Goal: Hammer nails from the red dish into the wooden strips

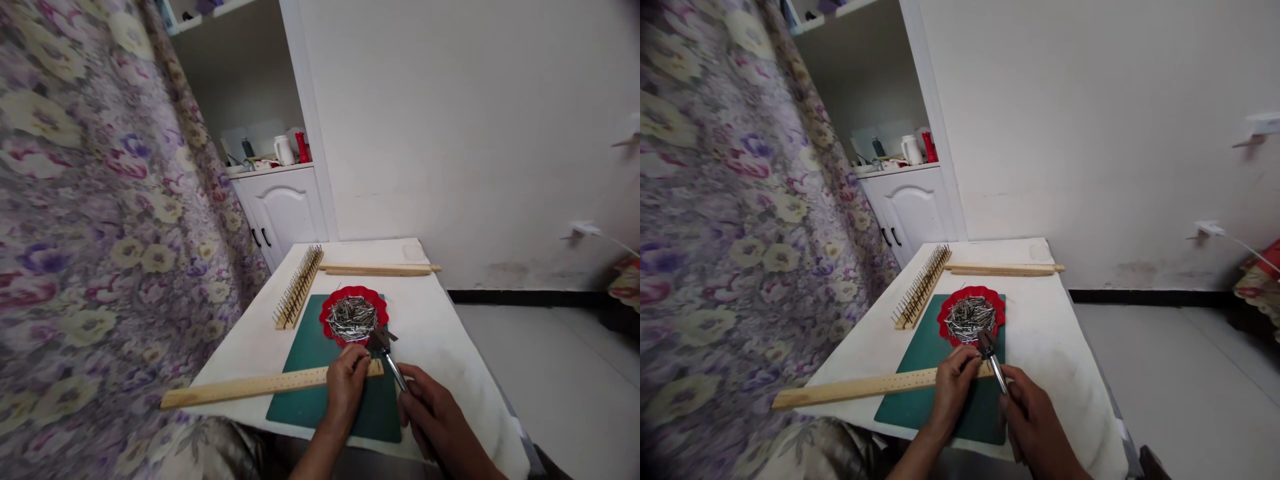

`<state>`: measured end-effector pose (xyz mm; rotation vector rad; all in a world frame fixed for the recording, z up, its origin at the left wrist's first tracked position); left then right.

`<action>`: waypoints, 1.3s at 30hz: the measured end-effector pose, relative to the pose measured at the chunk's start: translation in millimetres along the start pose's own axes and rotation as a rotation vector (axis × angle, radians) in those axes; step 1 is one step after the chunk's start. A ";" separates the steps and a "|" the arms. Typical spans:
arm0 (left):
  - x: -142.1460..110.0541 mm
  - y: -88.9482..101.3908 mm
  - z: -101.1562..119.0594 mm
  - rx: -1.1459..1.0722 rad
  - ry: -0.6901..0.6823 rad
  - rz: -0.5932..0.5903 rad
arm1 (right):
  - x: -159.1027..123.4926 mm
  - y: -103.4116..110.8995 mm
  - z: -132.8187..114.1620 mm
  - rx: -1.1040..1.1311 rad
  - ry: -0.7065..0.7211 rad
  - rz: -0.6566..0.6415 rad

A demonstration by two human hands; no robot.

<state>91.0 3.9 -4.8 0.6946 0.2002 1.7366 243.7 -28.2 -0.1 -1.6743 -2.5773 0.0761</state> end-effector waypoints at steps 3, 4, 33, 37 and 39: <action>1.4 0.1 1.2 0.015 -0.006 -0.006 | -0.8 0.1 1.1 0.006 -0.018 -0.003; 1.7 0.3 1.0 0.020 -0.004 -0.007 | -1.1 -0.4 1.4 0.010 -0.020 -0.006; 0.9 -4.3 -1.9 0.173 0.011 -0.060 | -3.9 -6.3 3.3 -0.077 -0.038 -0.056; 1.2 -5.0 -1.7 0.176 0.007 -0.064 | -3.5 -6.3 3.7 -0.103 -0.009 -0.042; 1.3 -4.4 -1.0 0.164 0.002 -0.057 | -2.7 -5.7 2.6 -0.106 -0.007 -0.032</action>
Point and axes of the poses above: each hand's wrist, its own x-axis towards the middle knuckle, its own y-axis out of the back of the hand, z = x × y, the point moved 8 cm from there along x, towards the middle knuckle, and after that the axes turned 1 degree about z, right-handed, at the moved point
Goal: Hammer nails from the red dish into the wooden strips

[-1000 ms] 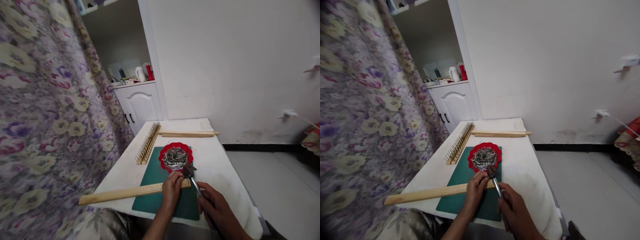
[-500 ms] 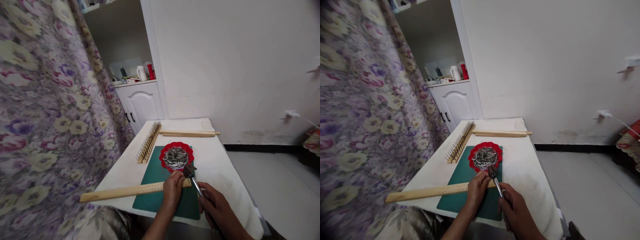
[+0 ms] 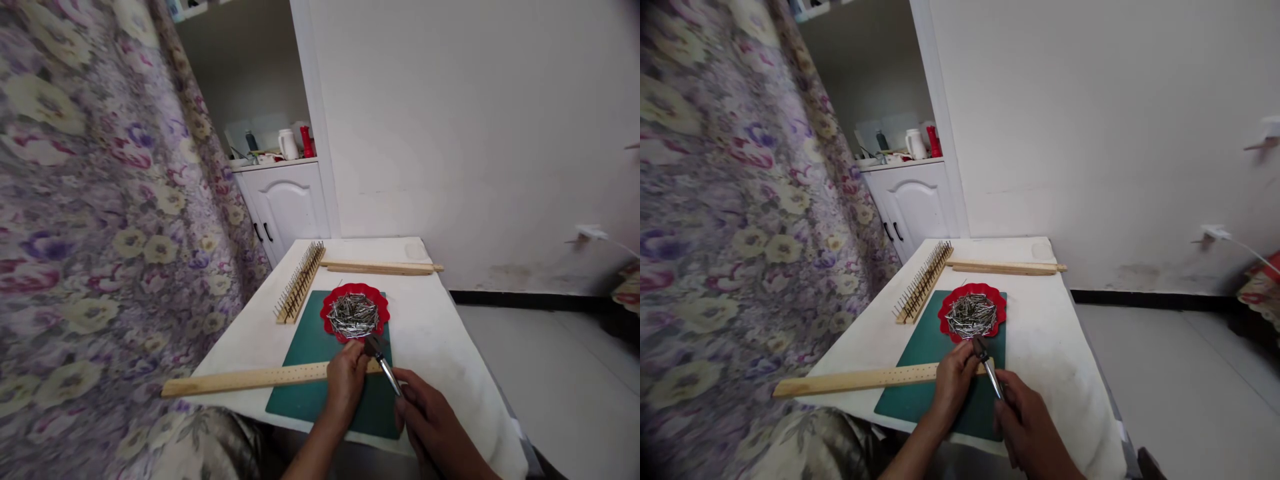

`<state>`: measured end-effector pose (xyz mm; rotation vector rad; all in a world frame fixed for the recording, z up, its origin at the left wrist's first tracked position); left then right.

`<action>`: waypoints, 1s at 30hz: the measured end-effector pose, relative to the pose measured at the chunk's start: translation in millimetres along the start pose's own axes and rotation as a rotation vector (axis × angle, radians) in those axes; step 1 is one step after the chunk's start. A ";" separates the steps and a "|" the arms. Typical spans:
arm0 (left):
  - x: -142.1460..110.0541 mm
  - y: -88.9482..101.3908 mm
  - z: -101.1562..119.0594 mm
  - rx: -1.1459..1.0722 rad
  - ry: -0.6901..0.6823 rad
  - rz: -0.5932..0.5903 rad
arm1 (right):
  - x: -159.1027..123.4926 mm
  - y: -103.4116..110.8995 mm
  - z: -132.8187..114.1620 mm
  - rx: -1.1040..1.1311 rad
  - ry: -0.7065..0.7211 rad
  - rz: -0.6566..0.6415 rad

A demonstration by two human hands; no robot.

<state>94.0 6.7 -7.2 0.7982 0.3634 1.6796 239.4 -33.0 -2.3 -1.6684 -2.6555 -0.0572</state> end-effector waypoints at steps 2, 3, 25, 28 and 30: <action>0.0 1.0 0.3 -0.012 0.001 0.009 | 0.4 0.4 -1.8 0.011 -0.003 -0.002; -0.1 1.3 0.4 -0.014 0.003 0.010 | 0.4 0.8 -2.8 0.016 -0.005 -0.003; -0.2 0.8 0.8 -0.034 0.027 -0.031 | 0.9 17.1 -8.1 0.170 -0.035 0.071; -0.4 3.2 1.4 -0.054 0.037 -0.042 | 1.7 23.2 -6.3 0.187 -0.042 0.106; -2.3 5.5 1.2 -0.055 0.020 -0.053 | 2.1 25.0 -5.1 0.192 -0.045 0.110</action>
Point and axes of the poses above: each hand's wrist, its own x-axis towards the middle knuckle, its own y-axis out of the back of the hand, z = x × y, the point moved 8 cm from there along x, towards the middle knuckle, and after that the axes turned 1 degree about z, right-handed, at the moved point
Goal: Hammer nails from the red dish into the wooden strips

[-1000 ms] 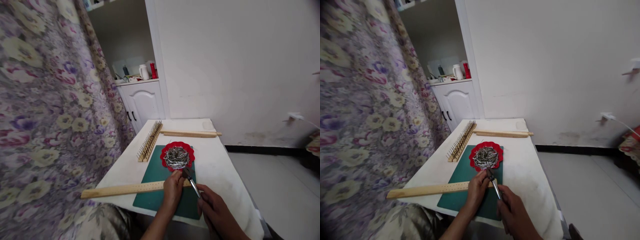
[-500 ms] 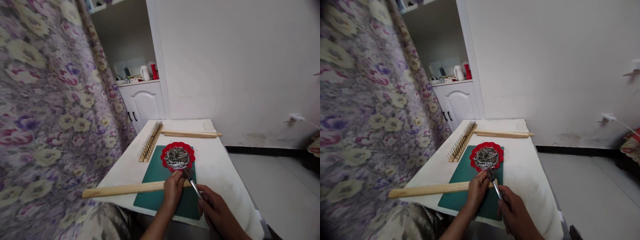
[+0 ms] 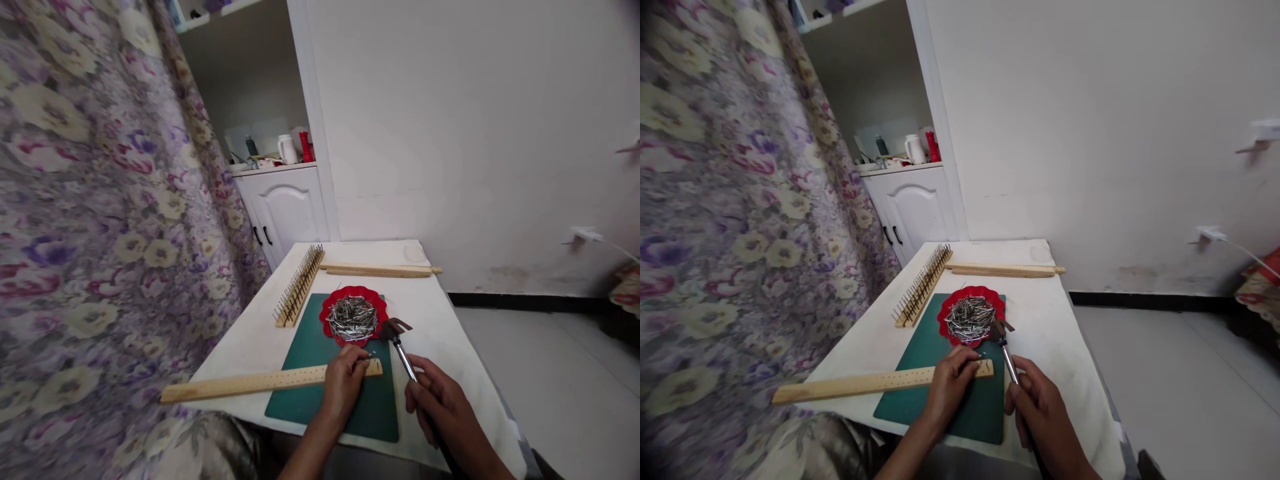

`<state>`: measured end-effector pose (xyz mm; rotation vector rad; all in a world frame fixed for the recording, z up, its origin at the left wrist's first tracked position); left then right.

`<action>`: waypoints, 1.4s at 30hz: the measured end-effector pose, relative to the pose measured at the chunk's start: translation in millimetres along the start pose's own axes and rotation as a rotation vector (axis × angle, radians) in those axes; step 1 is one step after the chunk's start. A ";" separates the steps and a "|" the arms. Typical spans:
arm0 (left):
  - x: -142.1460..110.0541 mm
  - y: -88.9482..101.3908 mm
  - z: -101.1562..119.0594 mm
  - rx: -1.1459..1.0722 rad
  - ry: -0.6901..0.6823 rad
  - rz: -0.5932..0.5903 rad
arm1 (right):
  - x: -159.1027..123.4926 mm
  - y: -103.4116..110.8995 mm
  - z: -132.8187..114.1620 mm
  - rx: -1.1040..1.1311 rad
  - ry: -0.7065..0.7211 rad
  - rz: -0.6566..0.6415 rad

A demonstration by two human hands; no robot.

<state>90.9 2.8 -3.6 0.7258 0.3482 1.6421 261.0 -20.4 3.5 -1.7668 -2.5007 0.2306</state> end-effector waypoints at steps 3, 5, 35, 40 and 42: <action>-6.8 6.6 -2.4 0.057 -0.050 -0.014 | -0.3 1.0 0.3 0.005 0.001 -0.001; -13.1 14.5 -5.6 0.148 -0.082 -0.006 | -1.1 0.6 0.5 0.003 0.000 -0.007; 72.6 20.2 -6.8 0.494 -0.007 -0.231 | 8.3 10.9 4.8 0.018 0.008 0.015; 88.3 1.7 -18.8 0.572 0.046 -0.288 | 10.9 11.7 6.4 0.015 0.018 -0.007; 88.7 -1.9 -22.2 0.584 0.040 -0.286 | 10.4 11.7 6.2 0.016 0.014 -0.008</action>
Point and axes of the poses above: each hand's wrist, its own x-axis towards the middle knuckle, its own y-axis out of the back of the hand, z = x × y, the point moved 8 cm from there along x, towards the middle knuckle, and after that the axes turned 1 degree about z, right-handed, at the moved point
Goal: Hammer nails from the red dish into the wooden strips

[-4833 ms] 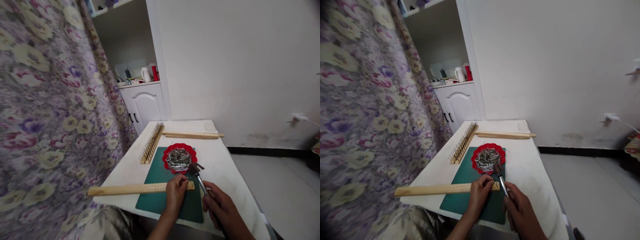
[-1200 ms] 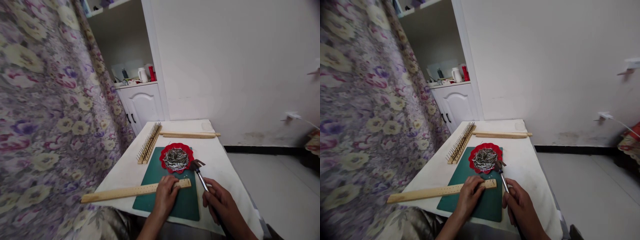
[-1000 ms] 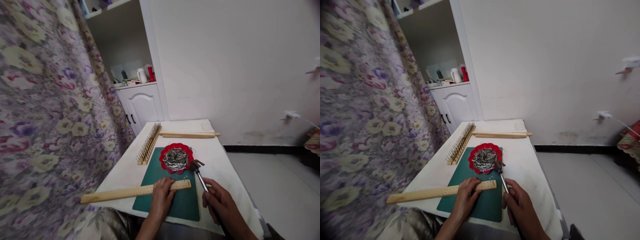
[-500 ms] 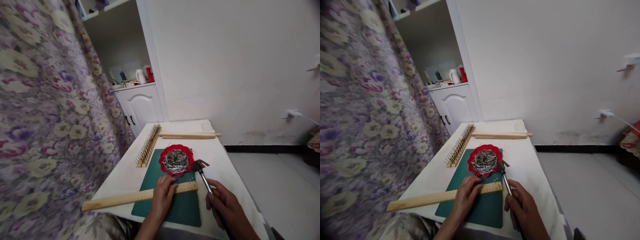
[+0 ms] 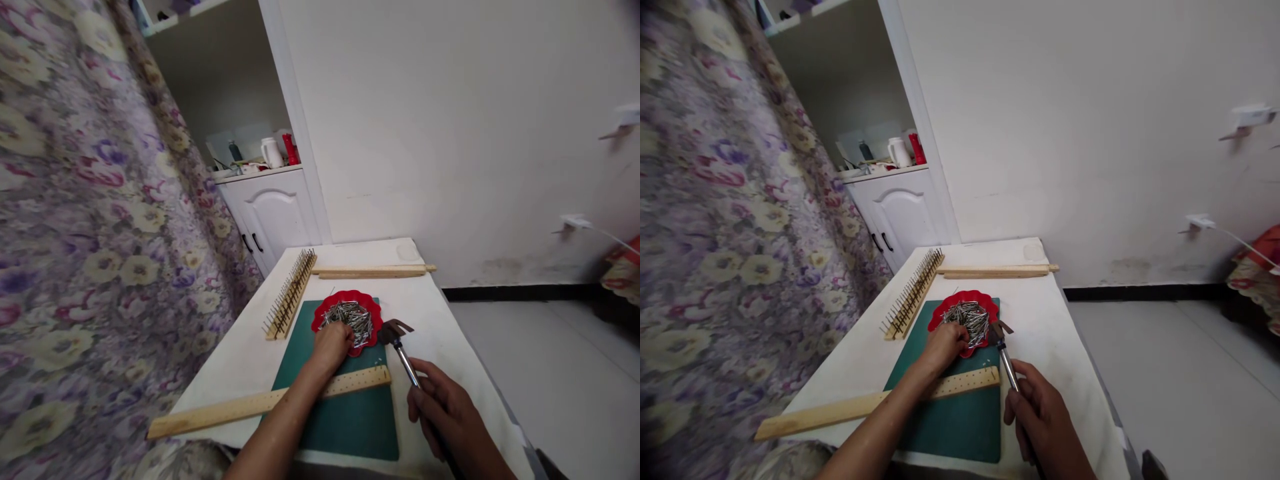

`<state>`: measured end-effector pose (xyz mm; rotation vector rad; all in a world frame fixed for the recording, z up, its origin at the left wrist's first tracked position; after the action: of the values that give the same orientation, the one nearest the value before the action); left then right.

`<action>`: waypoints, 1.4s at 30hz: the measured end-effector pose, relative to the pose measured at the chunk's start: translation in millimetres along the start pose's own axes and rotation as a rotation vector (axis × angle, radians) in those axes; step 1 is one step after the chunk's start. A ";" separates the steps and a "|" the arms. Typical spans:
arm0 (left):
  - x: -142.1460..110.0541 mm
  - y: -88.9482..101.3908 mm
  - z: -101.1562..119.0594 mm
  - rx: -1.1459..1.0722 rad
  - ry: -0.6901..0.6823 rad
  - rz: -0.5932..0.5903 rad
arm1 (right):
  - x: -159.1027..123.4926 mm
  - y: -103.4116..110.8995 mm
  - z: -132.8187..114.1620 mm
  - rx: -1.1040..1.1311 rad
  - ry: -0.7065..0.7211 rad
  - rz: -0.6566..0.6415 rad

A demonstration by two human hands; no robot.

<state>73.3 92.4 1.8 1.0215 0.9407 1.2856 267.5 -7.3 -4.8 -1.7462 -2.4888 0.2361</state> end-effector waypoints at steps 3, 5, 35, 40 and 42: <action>1.1 -1.9 0.4 -0.025 -0.035 0.024 | -1.2 0.3 -1.6 0.011 -0.003 0.027; 0.9 -0.6 1.0 -0.071 -0.062 0.034 | -1.3 -0.7 -2.4 0.020 -0.002 0.038; -99.3 -23.5 75.5 -1.459 0.054 0.010 | -2.1 4.9 -10.5 0.126 0.107 0.113; -111.8 10.3 85.0 -0.886 -0.215 0.150 | -3.7 5.1 -8.8 0.115 0.103 0.092; -118.4 14.3 91.3 -0.783 -0.280 0.165 | -4.0 2.9 -7.0 0.114 0.099 0.083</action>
<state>148.3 -31.7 40.7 0.6301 0.0972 1.4263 272.7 -9.6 1.6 -1.7725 -2.2901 0.2839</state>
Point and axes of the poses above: each hand's wrist, its own x-axis towards the middle knuckle, its own y-axis out of the back of the hand, z = x × y, the point moved 8 cm from there along x, towards the middle knuckle, and after that the axes turned 1 degree about z, right-handed, at the moved point
